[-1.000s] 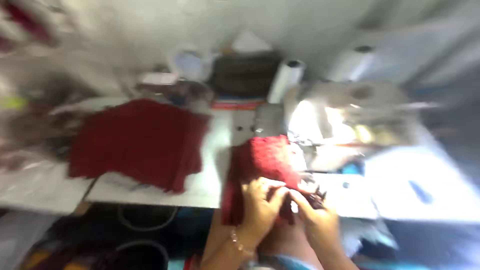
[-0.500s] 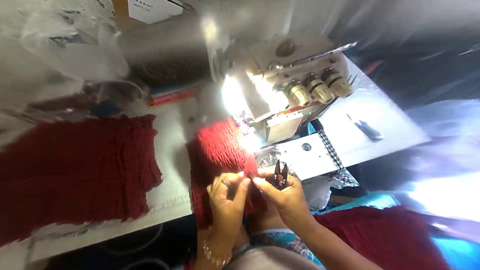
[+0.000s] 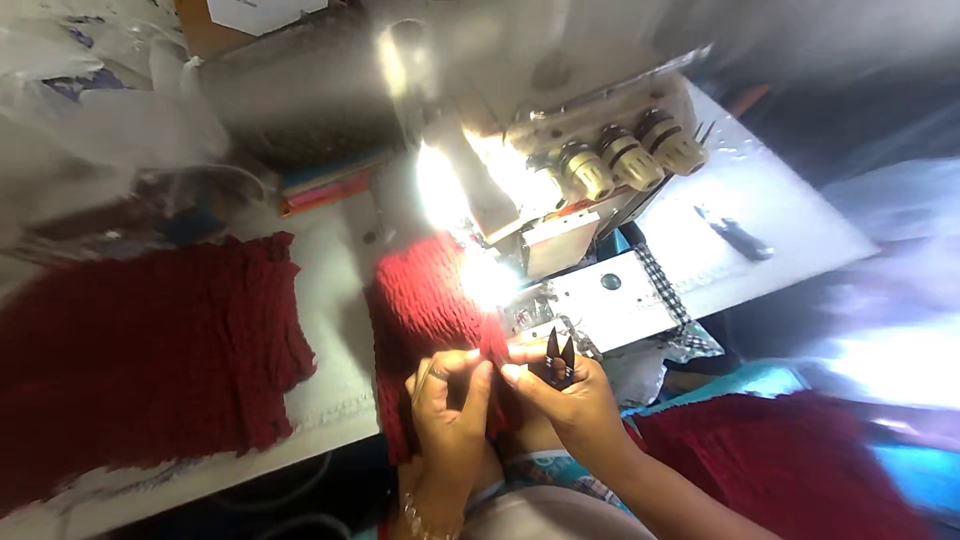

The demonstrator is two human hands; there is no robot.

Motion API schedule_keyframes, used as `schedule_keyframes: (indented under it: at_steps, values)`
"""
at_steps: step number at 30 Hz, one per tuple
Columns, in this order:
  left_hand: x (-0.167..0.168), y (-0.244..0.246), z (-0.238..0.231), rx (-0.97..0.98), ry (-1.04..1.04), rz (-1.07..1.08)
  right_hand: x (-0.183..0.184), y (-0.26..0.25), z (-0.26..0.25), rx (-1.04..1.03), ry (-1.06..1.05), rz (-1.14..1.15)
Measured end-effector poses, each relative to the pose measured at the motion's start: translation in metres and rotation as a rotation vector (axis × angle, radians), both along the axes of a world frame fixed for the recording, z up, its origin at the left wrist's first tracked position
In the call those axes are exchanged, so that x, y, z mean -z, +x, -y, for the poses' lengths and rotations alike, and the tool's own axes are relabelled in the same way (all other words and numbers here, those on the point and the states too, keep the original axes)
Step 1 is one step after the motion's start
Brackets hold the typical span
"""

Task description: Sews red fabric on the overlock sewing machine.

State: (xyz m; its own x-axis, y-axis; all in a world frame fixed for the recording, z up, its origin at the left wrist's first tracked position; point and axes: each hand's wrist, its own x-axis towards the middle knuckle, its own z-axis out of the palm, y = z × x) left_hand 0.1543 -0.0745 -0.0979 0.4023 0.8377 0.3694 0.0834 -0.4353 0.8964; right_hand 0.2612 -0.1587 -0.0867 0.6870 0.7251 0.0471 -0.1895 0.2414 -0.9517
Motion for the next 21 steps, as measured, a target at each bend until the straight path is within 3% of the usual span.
schedule_keyframes:
  at_steps: [21]
  values:
    - [-0.0065, -0.0063, 0.0091, -0.016, 0.120, -0.077, -0.0035, 0.0009, 0.0054, -0.003, -0.010, 0.116]
